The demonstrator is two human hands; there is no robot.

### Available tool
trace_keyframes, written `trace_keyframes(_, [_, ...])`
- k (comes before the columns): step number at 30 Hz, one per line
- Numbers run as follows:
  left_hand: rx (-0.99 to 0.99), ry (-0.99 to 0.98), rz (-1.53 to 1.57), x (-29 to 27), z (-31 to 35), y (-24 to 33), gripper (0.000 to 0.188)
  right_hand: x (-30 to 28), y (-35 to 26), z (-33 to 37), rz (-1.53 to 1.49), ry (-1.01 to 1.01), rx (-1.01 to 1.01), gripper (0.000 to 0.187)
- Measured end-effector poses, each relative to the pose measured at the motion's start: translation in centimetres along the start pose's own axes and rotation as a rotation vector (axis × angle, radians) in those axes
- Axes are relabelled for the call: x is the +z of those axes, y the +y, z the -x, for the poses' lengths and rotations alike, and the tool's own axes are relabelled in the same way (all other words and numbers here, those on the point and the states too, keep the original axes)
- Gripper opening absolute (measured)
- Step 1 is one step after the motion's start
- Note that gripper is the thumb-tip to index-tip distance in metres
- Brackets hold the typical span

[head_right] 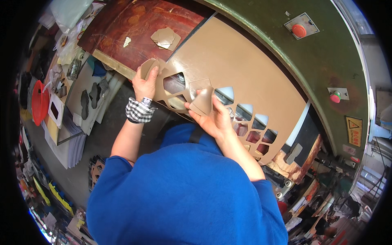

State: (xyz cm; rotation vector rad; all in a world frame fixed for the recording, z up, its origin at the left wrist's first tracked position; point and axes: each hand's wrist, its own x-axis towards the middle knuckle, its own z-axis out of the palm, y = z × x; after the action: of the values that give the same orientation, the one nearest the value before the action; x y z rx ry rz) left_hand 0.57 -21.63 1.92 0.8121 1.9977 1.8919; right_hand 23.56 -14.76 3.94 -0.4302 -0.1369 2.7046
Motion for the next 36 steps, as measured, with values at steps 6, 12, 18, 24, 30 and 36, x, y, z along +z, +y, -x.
trace_keyframes(6, [0.661, -0.58, -0.463, 5.1, 2.7, 1.7, 0.035, 0.2, -0.9, 0.7, -0.156, 0.049, 0.01, 0.049])
trace_keyframes(12, [-0.164, -0.467, 0.058, 4.2, 0.3, 0.9, 0.023, 0.7, -1.6, 0.5, 0.031, 0.144, -0.024, 0.047])
trace_keyframes(18, [0.278, -0.271, -0.92, -2.3, -5.5, 0.0, 0.055, 5.2, -3.9, 2.5, 0.777, 0.333, 0.113, 0.04])
trace_keyframes(24, [0.305, -0.507, -1.098, -1.7, -5.8, -1.3, 0.065, 9.8, -3.9, -10.4, 1.666, 0.126, -0.702, 0.045])
trace_keyframes(30, [0.308, -0.421, -0.834, -2.5, -7.5, -1.7, 0.037, 7.9, -3.8, -17.3, 2.041, 0.319, -0.743, 0.08])
trace_keyframes(36, [0.593, -0.181, -0.803, -1.7, -9.7, -0.5, 0.055, -2.1, -8.8, -2.2, 1.836, 0.65, -1.085, 0.05])
